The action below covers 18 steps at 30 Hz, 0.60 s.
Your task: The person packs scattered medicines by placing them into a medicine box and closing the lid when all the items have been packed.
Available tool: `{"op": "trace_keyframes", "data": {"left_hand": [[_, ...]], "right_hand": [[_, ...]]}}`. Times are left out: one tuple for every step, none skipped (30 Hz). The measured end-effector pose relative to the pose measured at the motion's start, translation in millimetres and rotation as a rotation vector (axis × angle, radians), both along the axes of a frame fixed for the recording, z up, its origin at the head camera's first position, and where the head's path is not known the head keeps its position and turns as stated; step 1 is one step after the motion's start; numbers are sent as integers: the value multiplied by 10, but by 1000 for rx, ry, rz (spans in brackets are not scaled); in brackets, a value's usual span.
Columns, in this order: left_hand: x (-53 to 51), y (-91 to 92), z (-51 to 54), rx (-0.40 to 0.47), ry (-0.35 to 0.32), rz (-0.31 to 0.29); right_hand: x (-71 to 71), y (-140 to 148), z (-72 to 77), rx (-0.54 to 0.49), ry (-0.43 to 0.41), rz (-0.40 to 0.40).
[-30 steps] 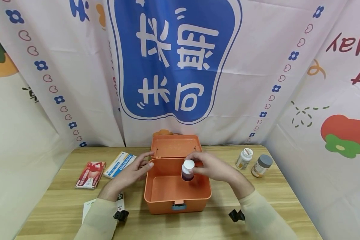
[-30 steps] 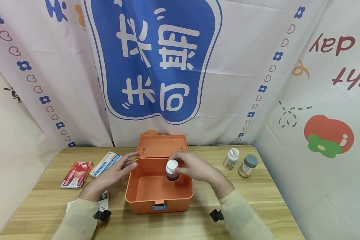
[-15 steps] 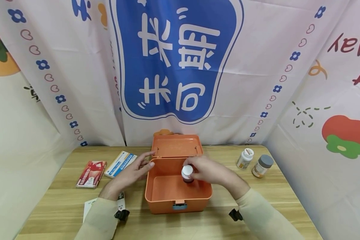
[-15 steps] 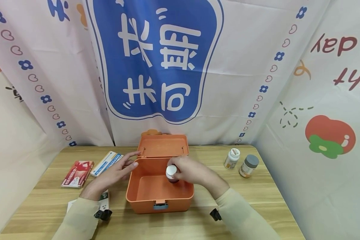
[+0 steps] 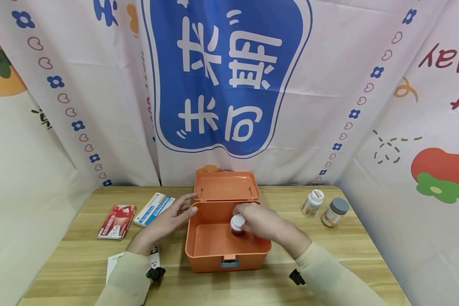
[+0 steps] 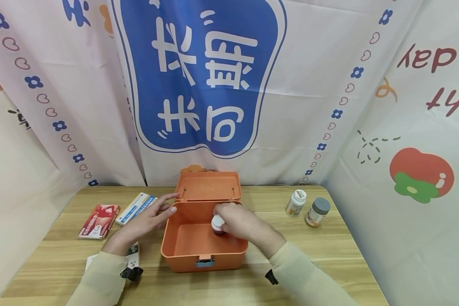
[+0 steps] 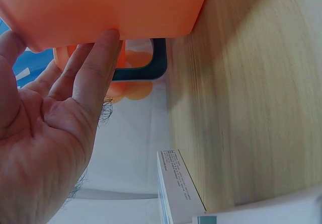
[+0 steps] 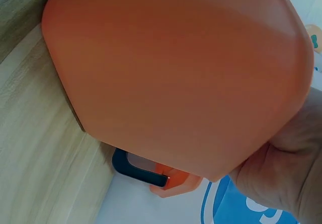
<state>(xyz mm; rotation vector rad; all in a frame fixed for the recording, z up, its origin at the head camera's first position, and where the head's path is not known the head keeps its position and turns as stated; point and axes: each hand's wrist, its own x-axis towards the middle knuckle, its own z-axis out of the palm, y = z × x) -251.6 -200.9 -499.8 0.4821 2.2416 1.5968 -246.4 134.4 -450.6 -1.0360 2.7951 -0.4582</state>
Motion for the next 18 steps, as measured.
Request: {"op": "trace_keyframes", "data": {"left_hand": [[0,-1,1,-1,-1,-2],[-1,0,0,-2,-6,2],[-1,-1,2,-1,-8,2],[0,0,2,0,-9,4],[0,0,3,0,-9,4],[0,0,4,-2,-6,3],[1,-1,5,-4,-1,-3],[2,-1,4,-6,-4,2],[3,-2,4,-9,-2,1],[4,-3,0,-11,-6,6],[1,-5,-4,-13,-8,6],[1,-7,-10,-14,-10,10],[1,-11,-15,-17,-6,7],[0,-12,-20,-17,-10,13],[0,-13,-21,-17,-9,12],[0,-14,-23,-16,-8,13],[-1,-15,-23,-16,-5,11],[-1,-15,-22,-16,-3,10]], "right_hand": [[4,-3,-7,3,10,-5],[7,-6,-15,5,21,-7],[9,-10,-21,5,30,-8],[12,-10,-26,4,38,-10],[14,-11,-30,6,48,-11],[15,-10,-30,4,57,-11],[18,-10,-25,-2,62,-11],[21,-8,-16,-9,68,-11],[21,-6,-2,-19,73,-9],[21,-2,15,-30,77,-9],[21,2,35,-41,80,-11],[20,8,60,-57,79,-14],[20,15,87,-72,74,-20],[18,24,115,-87,67,-29],[14,33,141,-106,57,-38],[12,44,164,-121,48,-50],[10,54,186,-134,46,-59],[5,66,206,-149,43,-68]]}}
